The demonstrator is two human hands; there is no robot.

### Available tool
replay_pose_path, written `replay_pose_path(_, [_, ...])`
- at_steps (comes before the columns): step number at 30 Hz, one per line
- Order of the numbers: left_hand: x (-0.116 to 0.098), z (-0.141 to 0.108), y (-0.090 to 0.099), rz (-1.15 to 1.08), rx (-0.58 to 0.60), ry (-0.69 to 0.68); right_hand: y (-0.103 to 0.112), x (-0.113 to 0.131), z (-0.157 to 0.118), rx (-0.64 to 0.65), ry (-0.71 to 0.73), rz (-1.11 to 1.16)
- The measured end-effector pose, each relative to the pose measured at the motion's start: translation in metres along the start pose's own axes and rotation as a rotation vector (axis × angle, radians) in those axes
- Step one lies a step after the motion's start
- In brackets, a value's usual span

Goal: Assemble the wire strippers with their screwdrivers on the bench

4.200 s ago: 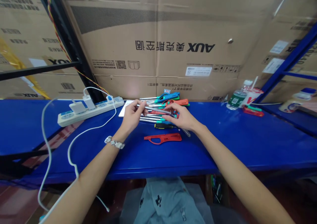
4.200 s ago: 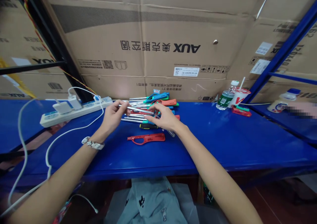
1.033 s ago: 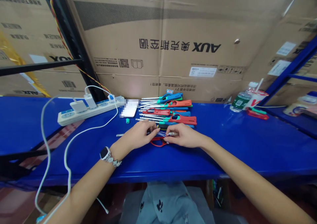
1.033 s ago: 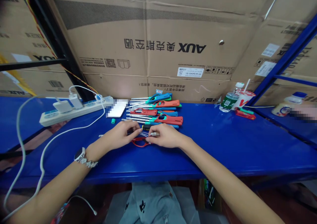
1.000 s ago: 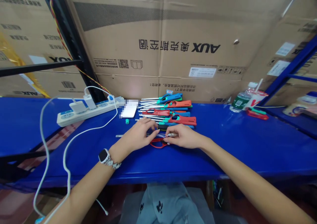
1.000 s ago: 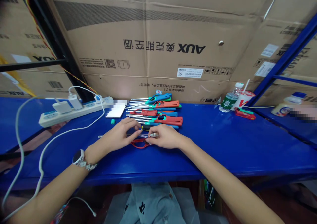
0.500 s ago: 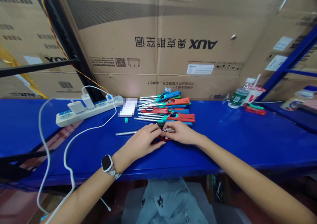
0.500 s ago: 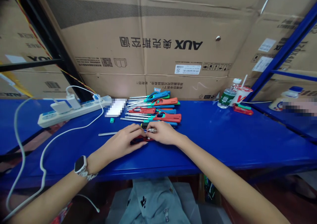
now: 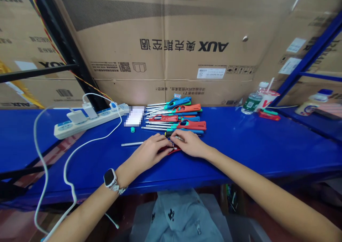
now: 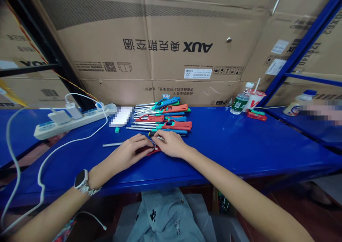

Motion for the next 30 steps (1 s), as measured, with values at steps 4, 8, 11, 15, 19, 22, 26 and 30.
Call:
replay_pose_path(4, [0.003, 0.001, 0.0, -0.028, 0.036, 0.014, 0.002, 0.0, -0.001, -0.033, -0.023, 0.021])
replay_pose_path(8, [0.007, 0.002, 0.001, -0.017, 0.044, 0.038, 0.002, 0.002, -0.004, -0.055, -0.015, -0.005])
replay_pose_path(11, [0.007, 0.002, 0.004, -0.005, 0.023, 0.049, -0.001, 0.004, -0.006, -0.053, -0.006, -0.096])
replay_pose_path(15, [0.006, 0.002, 0.008, -0.02, -0.022, 0.068, -0.003, 0.006, -0.007, -0.059, 0.021, -0.133])
replay_pose_path(19, [0.005, 0.005, 0.004, -0.023, -0.012, 0.053, -0.002, 0.005, -0.007, -0.049, 0.01, -0.119])
replay_pose_path(22, [0.008, 0.006, 0.003, -0.006, 0.012, 0.015, -0.002, 0.005, -0.006, -0.034, -0.001, -0.116])
replay_pose_path(26, [0.014, 0.004, 0.006, -0.004, 0.021, -0.012, -0.003, 0.005, -0.006, -0.022, 0.004, -0.127])
replay_pose_path(30, [0.018, 0.001, 0.005, -0.027, 0.039, -0.012, -0.003, 0.005, -0.007, -0.02, 0.027, -0.104])
Point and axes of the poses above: each hand's wrist, its own z-axis towards the middle knuckle, its own y-axis out of the back of the hand, x = y × z, the point moved 9 cm from there along z, towards the middle knuckle, and after that the axes turned 4 degrees about z, right-handed, at the moved point
